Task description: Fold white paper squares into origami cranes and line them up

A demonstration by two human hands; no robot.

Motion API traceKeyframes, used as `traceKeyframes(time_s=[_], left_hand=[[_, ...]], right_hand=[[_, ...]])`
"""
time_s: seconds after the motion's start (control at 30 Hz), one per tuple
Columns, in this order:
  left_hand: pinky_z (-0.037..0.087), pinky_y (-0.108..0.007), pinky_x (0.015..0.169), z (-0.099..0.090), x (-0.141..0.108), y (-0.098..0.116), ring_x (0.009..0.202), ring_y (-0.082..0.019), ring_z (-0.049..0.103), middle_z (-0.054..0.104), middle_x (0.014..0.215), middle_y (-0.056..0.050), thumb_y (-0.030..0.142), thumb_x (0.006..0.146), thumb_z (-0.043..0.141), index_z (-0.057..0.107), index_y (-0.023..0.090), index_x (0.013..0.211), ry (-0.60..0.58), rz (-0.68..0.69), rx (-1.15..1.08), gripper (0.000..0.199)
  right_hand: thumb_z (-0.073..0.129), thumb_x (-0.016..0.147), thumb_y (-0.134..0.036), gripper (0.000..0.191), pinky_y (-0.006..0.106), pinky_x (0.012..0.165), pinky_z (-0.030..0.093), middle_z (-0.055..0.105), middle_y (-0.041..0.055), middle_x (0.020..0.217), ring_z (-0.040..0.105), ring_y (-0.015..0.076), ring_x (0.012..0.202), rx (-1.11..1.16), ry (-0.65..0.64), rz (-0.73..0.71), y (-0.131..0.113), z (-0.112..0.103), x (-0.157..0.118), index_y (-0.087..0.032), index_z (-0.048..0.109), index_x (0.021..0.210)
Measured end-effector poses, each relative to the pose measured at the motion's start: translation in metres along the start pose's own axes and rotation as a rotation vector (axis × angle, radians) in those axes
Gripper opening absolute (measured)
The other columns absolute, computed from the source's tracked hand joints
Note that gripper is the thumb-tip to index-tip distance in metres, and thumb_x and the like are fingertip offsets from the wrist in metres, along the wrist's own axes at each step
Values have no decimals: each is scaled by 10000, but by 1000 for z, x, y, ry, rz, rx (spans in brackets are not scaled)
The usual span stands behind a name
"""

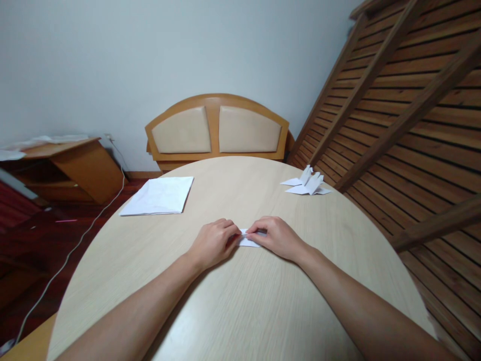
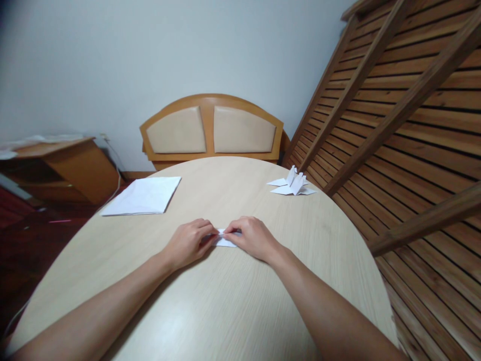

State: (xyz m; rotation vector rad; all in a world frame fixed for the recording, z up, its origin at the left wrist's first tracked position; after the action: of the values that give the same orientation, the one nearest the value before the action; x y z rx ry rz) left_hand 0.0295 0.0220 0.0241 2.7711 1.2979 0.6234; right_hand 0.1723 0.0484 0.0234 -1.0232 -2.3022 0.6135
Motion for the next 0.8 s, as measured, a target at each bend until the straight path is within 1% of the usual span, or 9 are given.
traceKeyframes(time_s=[0.1,0.23,0.43,0.53,0.6,0.67,0.7,0.77,0.8], left_hand=[[491,-296,708,0,-1,0,832,-199,639,699,886,-45,270,982,539,668,193,943,4,-2,-12,155],[499,-301,718,0,-1,-1,859,-203,648,711,926,-42,289,984,552,654,199,966,11,-9,-33,137],[485,-285,679,-2,0,-4,789,-190,658,715,871,-39,274,965,565,639,200,926,41,-47,-23,112],[468,-279,645,-3,-1,-7,744,-187,658,711,836,-36,274,956,569,635,203,922,68,-83,-9,103],[460,-278,628,-4,-2,-10,725,-185,658,710,829,-34,270,951,568,628,201,923,95,-117,-15,95],[459,-274,617,-6,-4,-13,703,-176,656,705,813,-25,274,955,561,619,201,926,139,-155,-41,98],[462,-271,615,-7,-5,-15,693,-170,653,701,807,-20,277,958,554,614,202,931,167,-173,-60,100],[472,-265,615,-11,-7,-18,688,-159,651,695,815,-14,270,959,544,602,205,949,229,-201,-97,88],[481,-263,620,-13,-7,-19,698,-156,652,695,834,-15,258,955,541,595,206,958,262,-210,-111,76]], right_hand=[[662,920,-289,122,309,795,482,771,30,902,691,195,864,2,-1,-11,-1,0,0,-237,771,898],[685,894,-260,76,318,814,480,751,27,928,670,193,888,-11,14,-24,-4,0,0,-236,741,938],[812,776,-317,338,370,876,479,724,54,1049,648,237,1000,-61,-22,-90,-8,4,-1,-237,690,1081],[797,792,-308,345,401,908,474,715,56,1086,642,249,1033,-94,-25,-107,-9,4,-1,-239,663,1102],[795,796,-323,397,451,978,450,698,64,1148,620,269,1098,-129,49,-111,-10,-2,-1,-248,631,1149],[805,783,-372,572,503,1060,404,634,90,1288,558,299,1224,-141,178,-93,-9,-11,-1,-266,547,1282],[807,776,-398,681,517,1090,388,579,107,1365,515,308,1287,-126,248,-68,-8,-15,-2,-273,475,1358],[806,762,-448,850,524,1094,407,485,143,1444,472,316,1340,-61,377,17,-1,-19,-4,-270,331,1444],[805,753,-472,882,520,1066,439,479,158,1430,492,318,1319,-18,427,73,3,-19,-5,-258,297,1441]])
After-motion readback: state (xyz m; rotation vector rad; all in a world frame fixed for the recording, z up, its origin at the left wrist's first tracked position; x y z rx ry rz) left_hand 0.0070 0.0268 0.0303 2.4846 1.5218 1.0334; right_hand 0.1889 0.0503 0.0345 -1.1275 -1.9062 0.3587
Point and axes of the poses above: each hand's wrist, its own x-axis towards the middle knuckle, its own z-axis out of the palm, y = z × x, the point moved 7 cm from there along x, towards the middle knuckle
